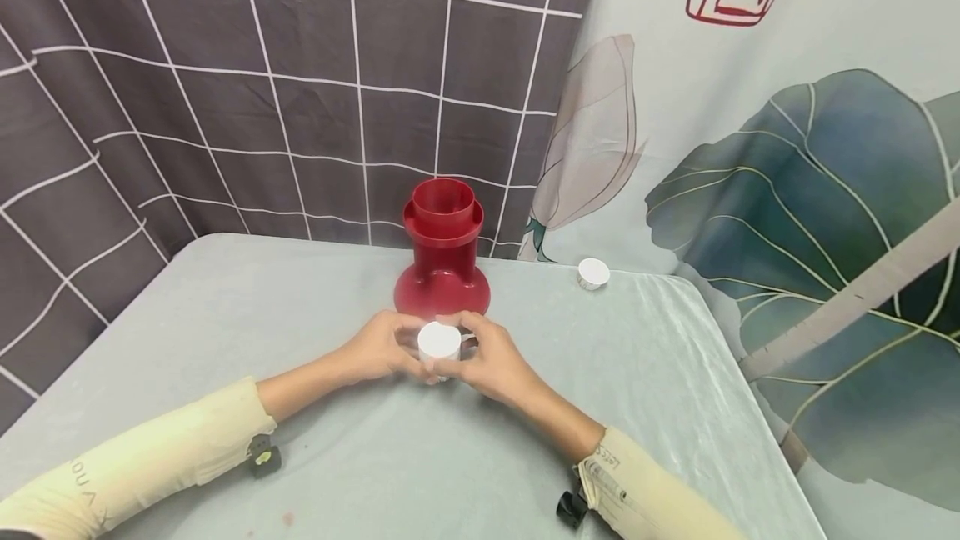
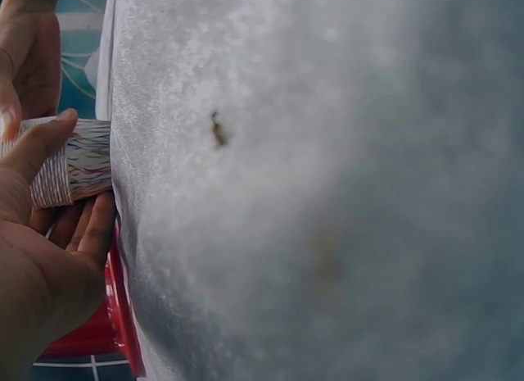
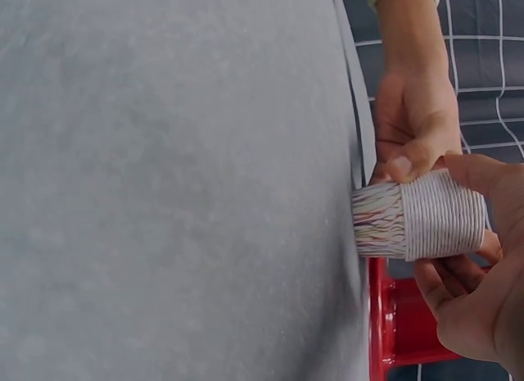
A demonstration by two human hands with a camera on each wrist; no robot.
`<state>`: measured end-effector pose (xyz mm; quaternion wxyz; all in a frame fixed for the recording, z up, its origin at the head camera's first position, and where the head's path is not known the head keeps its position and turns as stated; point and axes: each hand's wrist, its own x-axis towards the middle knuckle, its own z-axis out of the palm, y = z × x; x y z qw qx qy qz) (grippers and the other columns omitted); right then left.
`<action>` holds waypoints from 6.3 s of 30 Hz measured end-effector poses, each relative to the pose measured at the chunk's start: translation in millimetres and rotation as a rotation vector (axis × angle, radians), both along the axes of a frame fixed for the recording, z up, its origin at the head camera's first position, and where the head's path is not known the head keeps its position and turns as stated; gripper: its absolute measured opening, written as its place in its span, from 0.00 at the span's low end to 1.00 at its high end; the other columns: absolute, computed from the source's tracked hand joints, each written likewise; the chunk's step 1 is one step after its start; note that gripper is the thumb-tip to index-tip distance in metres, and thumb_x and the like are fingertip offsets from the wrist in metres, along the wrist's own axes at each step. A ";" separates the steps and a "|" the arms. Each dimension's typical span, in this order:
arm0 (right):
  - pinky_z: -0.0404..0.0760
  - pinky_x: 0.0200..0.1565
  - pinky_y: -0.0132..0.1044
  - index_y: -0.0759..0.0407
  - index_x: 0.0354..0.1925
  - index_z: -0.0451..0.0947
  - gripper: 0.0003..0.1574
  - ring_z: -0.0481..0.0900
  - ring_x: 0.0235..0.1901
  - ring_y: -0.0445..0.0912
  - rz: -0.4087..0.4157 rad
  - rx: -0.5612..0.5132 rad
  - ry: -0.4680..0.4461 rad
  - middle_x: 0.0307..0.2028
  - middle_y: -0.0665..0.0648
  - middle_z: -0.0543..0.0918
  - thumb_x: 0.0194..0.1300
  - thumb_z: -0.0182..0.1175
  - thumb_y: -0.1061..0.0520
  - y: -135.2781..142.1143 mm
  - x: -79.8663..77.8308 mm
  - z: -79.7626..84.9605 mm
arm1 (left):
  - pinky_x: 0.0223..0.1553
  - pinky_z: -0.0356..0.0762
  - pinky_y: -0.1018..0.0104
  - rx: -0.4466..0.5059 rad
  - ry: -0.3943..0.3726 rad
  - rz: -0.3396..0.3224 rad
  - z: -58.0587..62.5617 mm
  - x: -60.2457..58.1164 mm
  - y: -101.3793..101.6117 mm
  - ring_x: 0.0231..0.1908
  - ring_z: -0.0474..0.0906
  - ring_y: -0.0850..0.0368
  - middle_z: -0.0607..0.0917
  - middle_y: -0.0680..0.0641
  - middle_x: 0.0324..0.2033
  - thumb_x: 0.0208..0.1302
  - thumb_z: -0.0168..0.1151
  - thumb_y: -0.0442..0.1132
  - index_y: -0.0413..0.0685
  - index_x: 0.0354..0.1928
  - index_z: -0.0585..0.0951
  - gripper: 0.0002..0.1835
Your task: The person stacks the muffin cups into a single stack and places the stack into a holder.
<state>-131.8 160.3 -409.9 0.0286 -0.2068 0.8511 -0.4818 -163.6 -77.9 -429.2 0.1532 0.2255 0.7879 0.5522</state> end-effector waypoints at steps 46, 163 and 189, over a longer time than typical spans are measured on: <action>0.84 0.72 0.61 0.67 0.69 0.83 0.32 0.86 0.66 0.68 -0.419 0.178 0.139 0.64 0.75 0.87 0.73 0.75 0.53 123.9 -84.7 11.4 | 0.62 0.92 0.60 0.017 -0.029 0.003 3.0 3.4 3.9 0.54 0.91 0.54 0.91 0.43 0.59 0.53 0.92 0.35 0.43 0.72 0.84 0.42; 0.92 0.59 0.45 0.54 0.70 0.86 0.35 0.85 0.57 0.46 0.050 0.119 0.065 0.62 0.52 0.89 0.68 0.81 0.48 2.8 -0.3 19.8 | 0.53 0.89 0.72 0.063 0.005 -0.061 4.9 1.9 3.4 0.46 0.93 0.60 0.96 0.49 0.46 0.56 0.89 0.35 0.46 0.59 0.92 0.27; 0.91 0.59 0.47 0.57 0.53 0.89 0.23 0.87 0.52 0.48 -0.018 0.086 -0.052 0.61 0.57 0.93 0.63 0.83 0.53 -4.1 -5.0 22.1 | 0.52 0.89 0.72 0.072 -0.013 -0.057 3.5 2.4 4.7 0.45 0.93 0.60 0.96 0.49 0.45 0.55 0.89 0.34 0.46 0.57 0.92 0.26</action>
